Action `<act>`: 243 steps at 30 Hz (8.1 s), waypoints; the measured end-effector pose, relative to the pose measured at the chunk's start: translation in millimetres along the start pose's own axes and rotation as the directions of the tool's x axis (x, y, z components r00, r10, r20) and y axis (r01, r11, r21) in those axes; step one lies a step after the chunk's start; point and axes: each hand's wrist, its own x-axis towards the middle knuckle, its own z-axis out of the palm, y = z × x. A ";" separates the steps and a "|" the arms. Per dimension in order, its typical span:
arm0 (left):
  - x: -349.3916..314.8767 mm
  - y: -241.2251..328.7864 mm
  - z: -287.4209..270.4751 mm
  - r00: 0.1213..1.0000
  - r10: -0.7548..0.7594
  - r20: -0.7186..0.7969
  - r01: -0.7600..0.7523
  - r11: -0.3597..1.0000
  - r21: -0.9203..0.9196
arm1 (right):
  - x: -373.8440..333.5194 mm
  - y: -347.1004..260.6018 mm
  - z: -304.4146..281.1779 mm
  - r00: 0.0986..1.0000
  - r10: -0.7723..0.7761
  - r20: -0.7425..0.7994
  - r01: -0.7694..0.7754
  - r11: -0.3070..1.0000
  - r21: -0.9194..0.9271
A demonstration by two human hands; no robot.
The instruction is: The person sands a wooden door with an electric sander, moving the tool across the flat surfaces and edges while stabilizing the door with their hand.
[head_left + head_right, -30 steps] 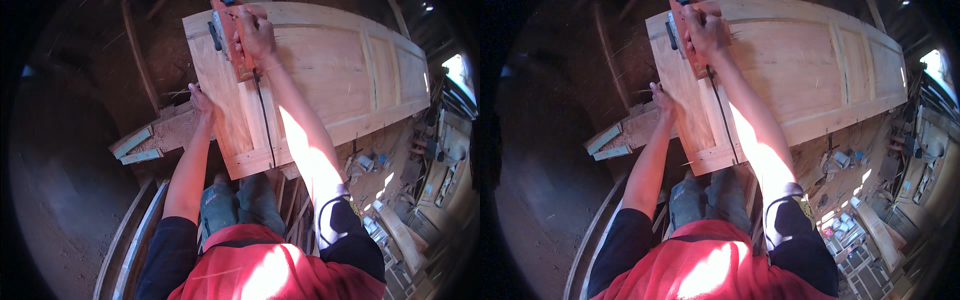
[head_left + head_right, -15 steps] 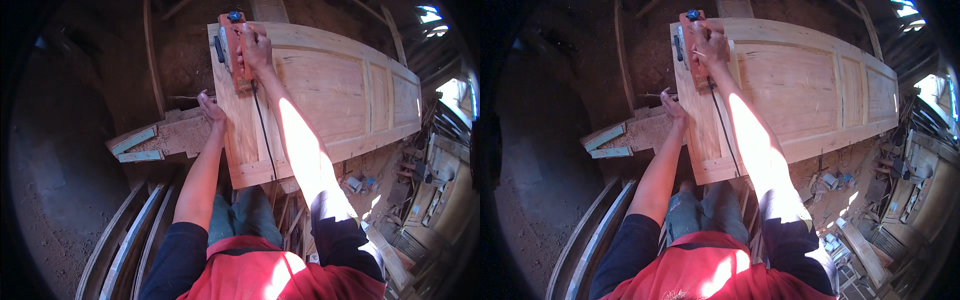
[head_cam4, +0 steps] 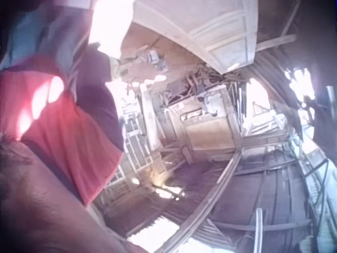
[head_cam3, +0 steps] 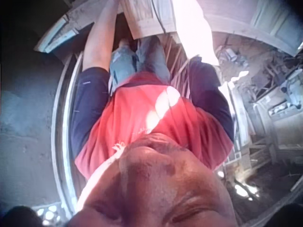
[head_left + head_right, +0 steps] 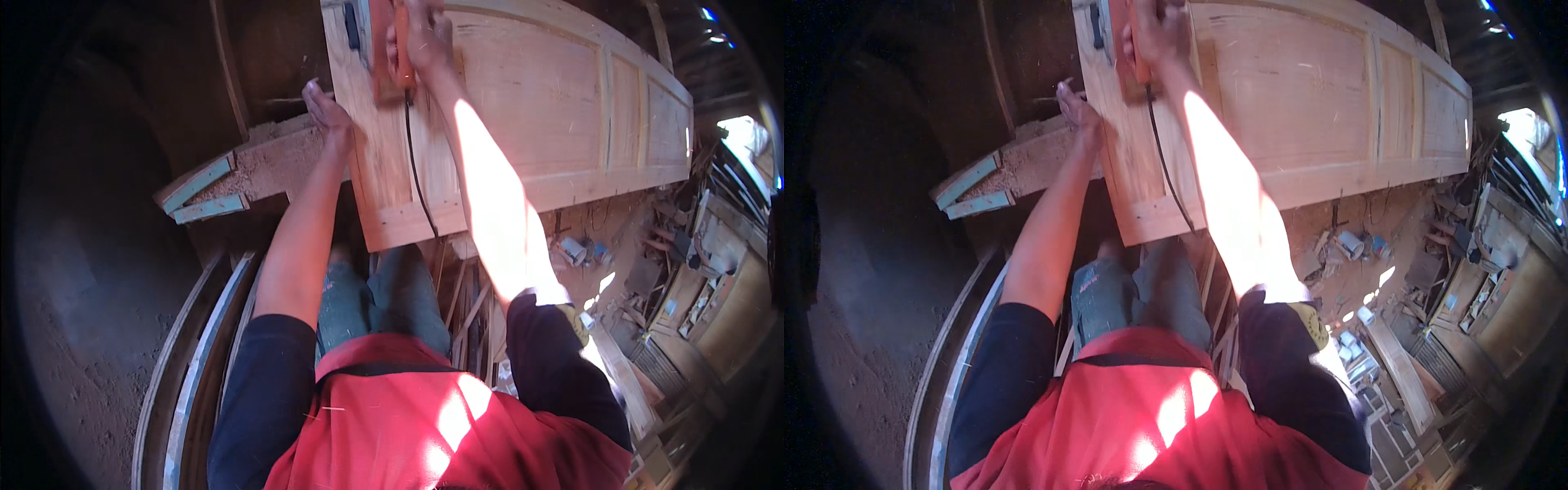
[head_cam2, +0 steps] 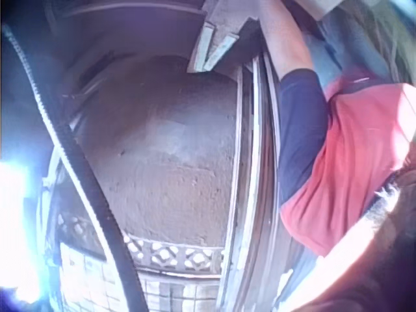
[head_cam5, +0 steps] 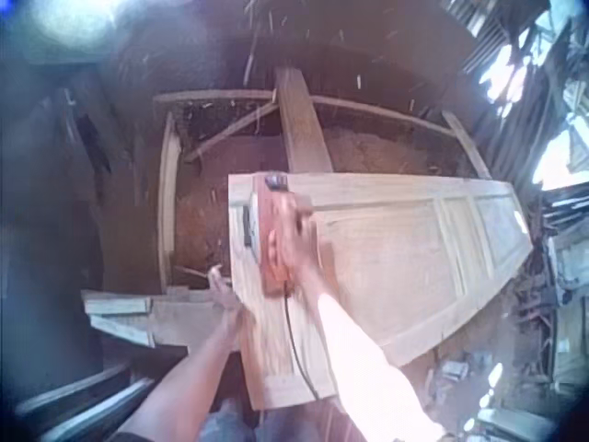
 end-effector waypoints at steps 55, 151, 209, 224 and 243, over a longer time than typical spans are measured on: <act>111.3 -46.6 -348.6 0.831 -0.038 0.555 -0.531 0.240 0.813 | -181.0 20.6 31.1 0.995 0.008 0.096 0.006 0.989 -0.146; 99.8 -44.3 -330.6 0.870 -0.011 0.493 -0.490 0.104 0.866 | -120.3 20.9 50.8 0.996 0.088 0.002 -0.088 0.996 -0.035; 102.2 -38.5 -332.4 0.822 -0.048 0.567 -0.561 0.106 0.821 | -94.4 13.7 61.0 0.998 -0.023 -0.061 0.020 0.998 -0.052; 96.0 -28.0 -339.4 0.853 -0.111 0.510 -0.484 0.200 0.852 | 51.3 -18.1 86.3 0.999 -0.036 -0.029 0.032 0.991 -0.130; 96.4 -18.1 -321.7 0.843 -0.157 0.514 -0.486 0.185 0.854 | -328.2 61.6 -26.8 0.966 0.209 -0.149 -0.222 0.972 -0.078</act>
